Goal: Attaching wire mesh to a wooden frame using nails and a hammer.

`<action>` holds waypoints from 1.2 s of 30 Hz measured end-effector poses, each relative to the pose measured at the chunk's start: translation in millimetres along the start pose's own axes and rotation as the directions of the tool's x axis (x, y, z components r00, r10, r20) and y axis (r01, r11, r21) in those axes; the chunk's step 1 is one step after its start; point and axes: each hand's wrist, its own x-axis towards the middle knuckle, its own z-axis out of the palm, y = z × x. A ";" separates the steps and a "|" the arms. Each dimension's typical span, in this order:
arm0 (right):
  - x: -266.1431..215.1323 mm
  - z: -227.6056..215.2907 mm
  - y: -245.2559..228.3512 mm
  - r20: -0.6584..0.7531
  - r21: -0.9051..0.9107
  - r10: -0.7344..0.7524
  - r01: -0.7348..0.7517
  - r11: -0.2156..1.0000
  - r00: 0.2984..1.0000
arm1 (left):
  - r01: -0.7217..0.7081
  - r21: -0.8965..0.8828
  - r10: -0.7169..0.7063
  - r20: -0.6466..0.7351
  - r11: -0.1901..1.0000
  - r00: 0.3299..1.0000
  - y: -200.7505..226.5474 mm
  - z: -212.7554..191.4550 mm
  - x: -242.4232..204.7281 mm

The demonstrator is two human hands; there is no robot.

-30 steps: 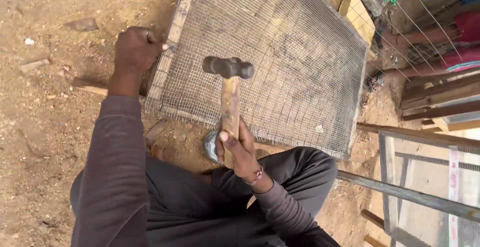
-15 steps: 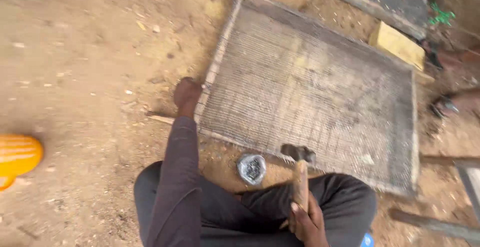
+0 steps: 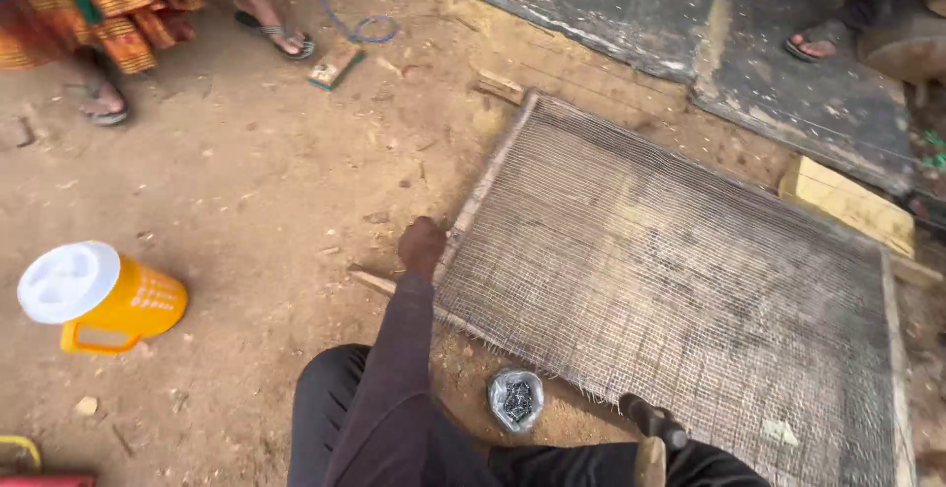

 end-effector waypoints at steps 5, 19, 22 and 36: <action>-145.8 113.4 -134.2 -0.232 -0.087 0.232 -0.257 0.962 0.945 | -0.262 -0.232 0.204 -0.247 0.937 0.947 -51.5 36.1 15.0; -2.8 276.1 -321.5 0.234 -0.375 0.143 -0.046 0.926 0.962 | 0.040 -0.309 -0.004 0.117 0.950 0.993 -26.4 -9.2 17.3; 45.4 318.7 -353.8 0.324 -0.342 0.114 0.004 0.940 0.939 | 0.014 -0.290 0.028 0.141 0.957 0.990 -31.9 3.7 28.6; 129.5 393.0 -332.9 0.446 -0.299 0.132 0.008 0.954 0.885 | 0.046 -0.482 0.069 0.217 0.875 0.974 -32.0 -1.1 38.2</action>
